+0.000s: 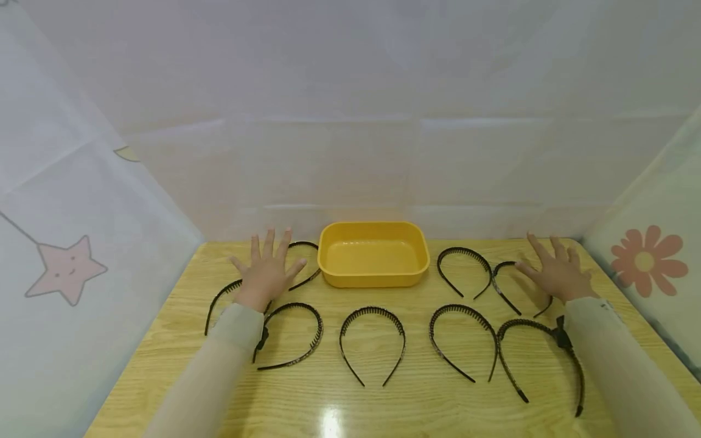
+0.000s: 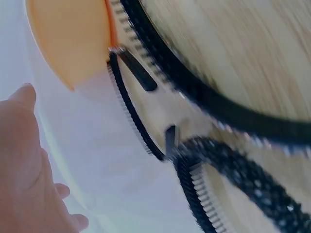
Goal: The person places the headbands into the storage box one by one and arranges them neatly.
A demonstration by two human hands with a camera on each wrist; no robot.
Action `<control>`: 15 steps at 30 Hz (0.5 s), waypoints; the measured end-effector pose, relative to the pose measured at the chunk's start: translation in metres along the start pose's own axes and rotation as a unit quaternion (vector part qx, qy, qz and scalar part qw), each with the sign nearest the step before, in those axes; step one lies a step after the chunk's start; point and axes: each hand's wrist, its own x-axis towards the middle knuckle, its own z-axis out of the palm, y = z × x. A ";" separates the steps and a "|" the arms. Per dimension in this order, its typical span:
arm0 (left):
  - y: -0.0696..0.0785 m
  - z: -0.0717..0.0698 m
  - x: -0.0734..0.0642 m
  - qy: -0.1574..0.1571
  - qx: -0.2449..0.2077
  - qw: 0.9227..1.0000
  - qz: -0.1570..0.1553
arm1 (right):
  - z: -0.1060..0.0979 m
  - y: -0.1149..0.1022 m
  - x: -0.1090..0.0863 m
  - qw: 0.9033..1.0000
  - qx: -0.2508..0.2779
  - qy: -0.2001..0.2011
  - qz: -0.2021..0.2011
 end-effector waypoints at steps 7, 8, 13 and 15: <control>0.024 -0.004 -0.005 0.015 -0.005 0.999 0.049 | -0.001 0.009 0.001 0.998 0.054 -0.003 0.019; 0.026 -0.003 -0.005 0.017 -0.002 0.998 0.056 | -0.001 0.011 0.001 0.998 0.065 -0.007 0.026; 0.037 0.001 -0.008 0.017 0.005 0.996 0.087 | -0.002 0.016 -0.001 0.996 0.080 -0.010 0.035; 0.040 0.003 -0.010 0.014 0.003 0.995 0.095 | -0.001 0.019 -0.001 0.995 0.086 -0.010 0.040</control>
